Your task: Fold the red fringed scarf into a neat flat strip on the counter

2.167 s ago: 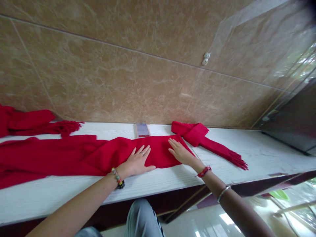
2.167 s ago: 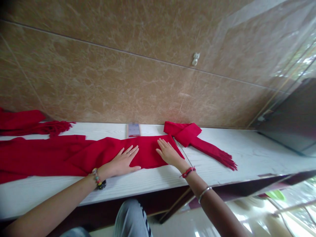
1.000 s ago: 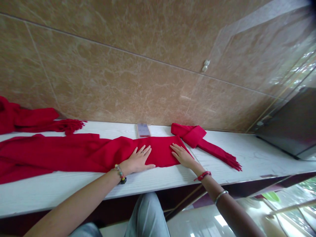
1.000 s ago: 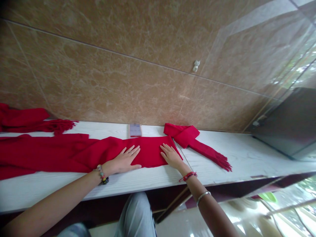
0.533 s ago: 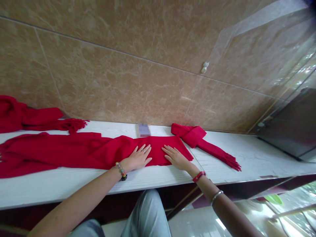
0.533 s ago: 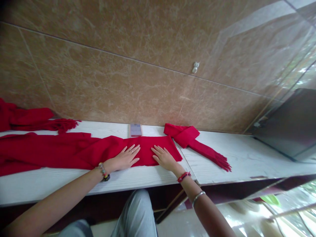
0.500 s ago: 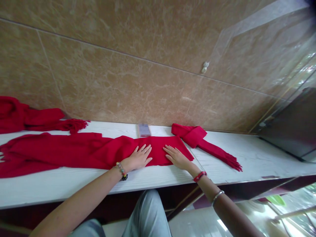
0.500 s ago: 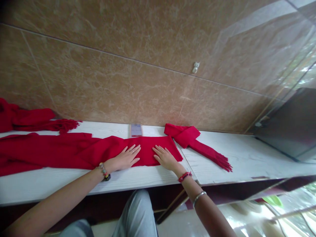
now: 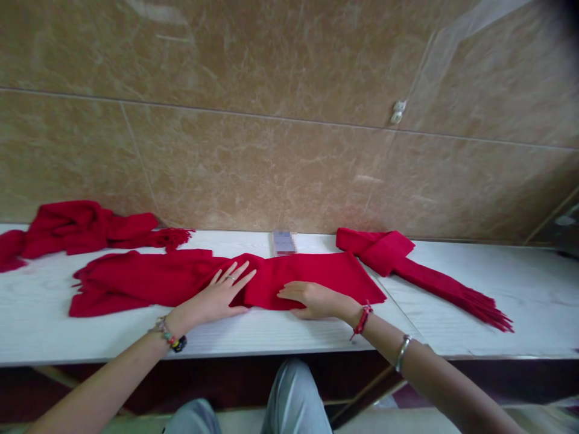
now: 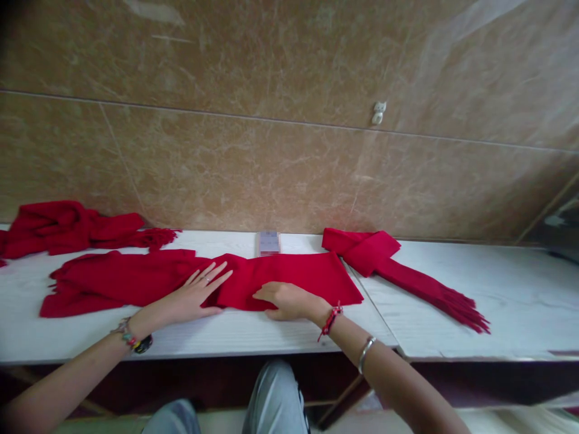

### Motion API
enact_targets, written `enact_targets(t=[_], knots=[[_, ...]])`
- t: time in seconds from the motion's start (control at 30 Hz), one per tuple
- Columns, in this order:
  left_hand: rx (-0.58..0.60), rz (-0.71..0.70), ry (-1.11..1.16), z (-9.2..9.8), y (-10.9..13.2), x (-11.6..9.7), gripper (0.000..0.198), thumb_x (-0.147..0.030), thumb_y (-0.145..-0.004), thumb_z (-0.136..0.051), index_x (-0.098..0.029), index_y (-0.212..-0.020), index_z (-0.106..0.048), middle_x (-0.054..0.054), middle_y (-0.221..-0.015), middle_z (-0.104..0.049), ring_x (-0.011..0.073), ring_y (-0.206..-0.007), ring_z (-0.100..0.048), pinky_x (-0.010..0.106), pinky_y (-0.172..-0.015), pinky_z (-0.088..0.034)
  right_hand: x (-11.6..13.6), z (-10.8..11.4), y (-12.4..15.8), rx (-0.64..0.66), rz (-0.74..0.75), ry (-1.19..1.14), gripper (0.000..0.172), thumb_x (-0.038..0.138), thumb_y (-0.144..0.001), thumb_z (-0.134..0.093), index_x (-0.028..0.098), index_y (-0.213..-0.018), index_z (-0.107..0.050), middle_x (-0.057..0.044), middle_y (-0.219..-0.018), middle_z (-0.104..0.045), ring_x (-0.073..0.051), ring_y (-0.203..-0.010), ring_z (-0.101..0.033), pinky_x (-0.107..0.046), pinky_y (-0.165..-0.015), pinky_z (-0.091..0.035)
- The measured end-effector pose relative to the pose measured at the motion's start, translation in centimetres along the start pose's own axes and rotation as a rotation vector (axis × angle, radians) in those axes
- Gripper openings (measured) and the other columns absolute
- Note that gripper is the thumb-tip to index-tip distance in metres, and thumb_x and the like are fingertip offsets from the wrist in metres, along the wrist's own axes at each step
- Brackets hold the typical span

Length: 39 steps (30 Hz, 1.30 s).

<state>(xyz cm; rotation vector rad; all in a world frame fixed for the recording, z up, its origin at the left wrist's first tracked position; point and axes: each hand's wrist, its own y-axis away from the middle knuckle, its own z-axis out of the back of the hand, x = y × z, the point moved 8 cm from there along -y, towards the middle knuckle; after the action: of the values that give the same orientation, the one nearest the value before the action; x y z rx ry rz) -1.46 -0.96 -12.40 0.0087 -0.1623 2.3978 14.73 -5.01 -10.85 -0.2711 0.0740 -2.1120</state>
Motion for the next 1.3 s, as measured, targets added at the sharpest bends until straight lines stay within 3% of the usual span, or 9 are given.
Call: enact_targets(t=[0.2,0.33,0.5,0.67,0.8,0.97,1.17,1.23,1.3], knots=[[-0.012,0.032,-0.045,0.0,2.9,4.9,0.057,-0.029,-0.084,-0.043,-0.019,-0.138,-0.026,0.006,-0.142,-0.027,0.0216,-0.130,-0.024,0.038,-0.105,-0.024,-0.1,0.0,-0.8,-0.033,0.142,-0.010,0.034,0.015,-0.076,-0.050,0.013,-0.109,-0.059,-0.010,-0.110,-0.060,-0.018,-0.104,-0.052,-0.033,-0.093,-0.038],[-0.020,0.005,-0.066,2.0,4.9,7.8,0.066,0.001,-0.068,-0.033,-0.023,-0.128,-0.043,-0.001,-0.132,-0.044,0.0133,-0.119,-0.041,0.028,-0.103,-0.029,-0.5,-0.2,0.0,-0.104,0.163,-0.053,0.035,0.024,-0.078,-0.053,0.013,-0.111,-0.057,-0.011,-0.112,-0.059,-0.020,-0.108,-0.048,-0.037,-0.099,-0.033],[-0.185,0.304,-0.106,5.6,6.1,12.8,0.058,-0.004,-0.066,-0.035,-0.014,-0.120,-0.051,0.004,-0.119,-0.056,0.0183,-0.108,-0.052,0.030,-0.099,-0.035,-1.0,-0.5,0.3,-0.185,0.153,-0.106,0.032,0.018,-0.077,-0.051,0.014,-0.108,-0.059,-0.011,-0.108,-0.061,-0.019,-0.105,-0.052,-0.035,-0.094,-0.039],[-0.288,0.432,-0.246,8.3,3.6,14.0,0.050,-0.008,-0.076,-0.030,-0.014,-0.123,-0.048,0.007,-0.121,-0.054,0.0197,-0.112,-0.048,0.033,-0.097,-0.034,-3.0,-0.1,0.4,-0.303,-0.039,-0.189,0.029,0.013,-0.081,-0.042,0.015,-0.101,-0.062,-0.009,-0.096,-0.067,-0.016,-0.085,-0.061,-0.029,-0.078,-0.048],[-0.072,0.362,-0.289,5.8,1.8,14.5,0.053,-0.016,-0.080,-0.038,-0.014,-0.132,-0.035,0.013,-0.129,-0.045,0.0246,-0.118,-0.041,0.039,-0.098,-0.030,-4.2,0.0,0.6,-0.352,-0.157,-0.254,0.030,0.015,-0.081,-0.043,0.015,-0.104,-0.061,-0.008,-0.095,-0.067,-0.017,-0.083,-0.063,-0.029,-0.076,-0.049],[0.100,0.278,-0.162,1.3,4.0,14.8,0.070,-0.045,-0.083,-0.040,-0.014,-0.140,-0.013,0.014,-0.144,-0.020,0.0261,-0.130,-0.020,0.041,-0.102,-0.023,-4.4,-0.1,0.6,-0.364,-0.160,-0.318,0.036,0.015,-0.080,-0.044,0.015,-0.113,-0.056,-0.009,-0.101,-0.066,-0.017,-0.088,-0.062,-0.030,-0.079,-0.048],[-0.036,0.506,-0.269,2.5,8.0,16.5,0.081,-0.055,-0.076,-0.047,-0.018,-0.141,-0.014,0.016,-0.145,-0.013,0.0362,-0.131,-0.010,0.057,-0.098,-0.017,-4.7,-0.8,0.7,-0.321,-0.162,-0.385,0.046,0.013,-0.074,-0.052,0.018,-0.119,-0.051,-0.008,-0.102,-0.065,-0.017,-0.092,-0.061,-0.031,-0.083,-0.047],[-0.026,0.640,-0.238,2.9,9.8,18.4,0.080,-0.047,-0.077,-0.048,-0.015,-0.141,-0.011,0.020,-0.141,-0.022,0.0373,-0.128,-0.022,0.055,-0.095,-0.027,-4.4,-0.6,0.6,-0.284,-0.161,-0.345,0.048,0.010,-0.072,-0.051,0.018,-0.119,-0.051,-0.008,-0.107,-0.063,-0.018,-0.096,-0.059,-0.031,-0.085,-0.045],[0.057,0.599,-0.141,2.5,10.8,19.3,0.078,-0.032,-0.076,-0.048,-0.011,-0.141,-0.010,0.020,-0.136,-0.034,0.0312,-0.121,-0.037,0.043,-0.093,-0.035,-3.6,-0.4,0.0,-0.197,-0.137,-0.251,0.051,0.007,-0.070,-0.051,0.018,-0.120,-0.050,-0.009,-0.113,-0.060,-0.019,-0.101,-0.056,-0.032,-0.088,-0.043]])
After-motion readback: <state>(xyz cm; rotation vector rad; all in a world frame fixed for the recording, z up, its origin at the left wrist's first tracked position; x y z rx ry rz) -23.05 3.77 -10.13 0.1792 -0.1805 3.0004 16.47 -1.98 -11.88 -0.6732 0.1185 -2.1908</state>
